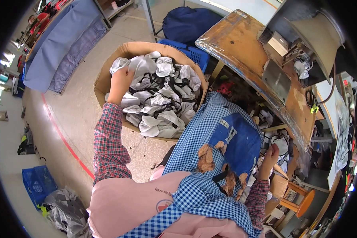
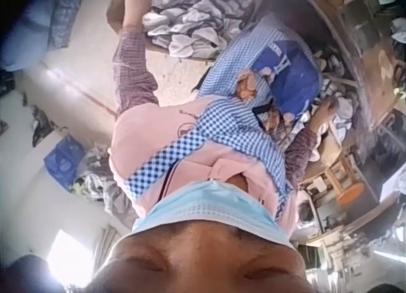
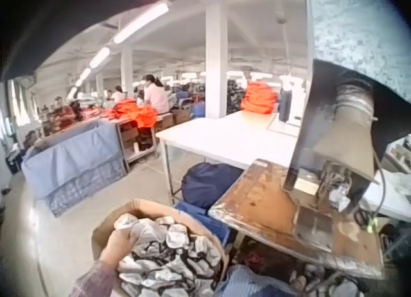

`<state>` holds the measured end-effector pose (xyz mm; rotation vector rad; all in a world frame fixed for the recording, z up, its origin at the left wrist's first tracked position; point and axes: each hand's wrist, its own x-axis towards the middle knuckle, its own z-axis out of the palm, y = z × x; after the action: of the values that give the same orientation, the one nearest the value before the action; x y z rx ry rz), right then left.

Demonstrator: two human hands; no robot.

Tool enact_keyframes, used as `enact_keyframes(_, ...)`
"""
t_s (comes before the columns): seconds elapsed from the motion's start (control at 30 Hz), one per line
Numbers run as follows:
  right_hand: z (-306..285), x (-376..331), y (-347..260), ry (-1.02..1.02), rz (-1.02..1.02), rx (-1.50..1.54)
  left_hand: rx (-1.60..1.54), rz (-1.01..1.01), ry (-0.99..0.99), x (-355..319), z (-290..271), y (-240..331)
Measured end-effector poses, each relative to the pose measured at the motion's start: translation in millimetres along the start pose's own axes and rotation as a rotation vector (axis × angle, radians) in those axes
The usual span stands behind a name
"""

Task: Assembling and aligning white fabric components with black trim using a pressing machine on a production line.

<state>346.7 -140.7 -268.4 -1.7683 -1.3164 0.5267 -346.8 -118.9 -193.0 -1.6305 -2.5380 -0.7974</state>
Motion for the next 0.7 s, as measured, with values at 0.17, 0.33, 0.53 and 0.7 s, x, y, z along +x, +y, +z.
enact_keyframes(0.17,6.5,-12.4,-81.6,0.067,-0.167,0.010,-0.733,-0.037,-0.236,-21.7,-47.9,101.7)
enact_keyframes(0.33,23.4,-41.2,-180.7,-0.038,-0.412,-0.013,-1.334,-0.150,-0.578,-54.3,-26.3,162.9)
enact_keyframes(0.53,40.6,-81.6,-242.0,-0.472,-0.211,0.247,-1.508,-0.142,-0.797,-90.6,7.7,207.4)
enact_keyframes(0.7,56.5,-86.6,-238.0,-0.440,-0.341,0.143,-1.528,-0.115,-0.897,-122.4,22.5,231.4)
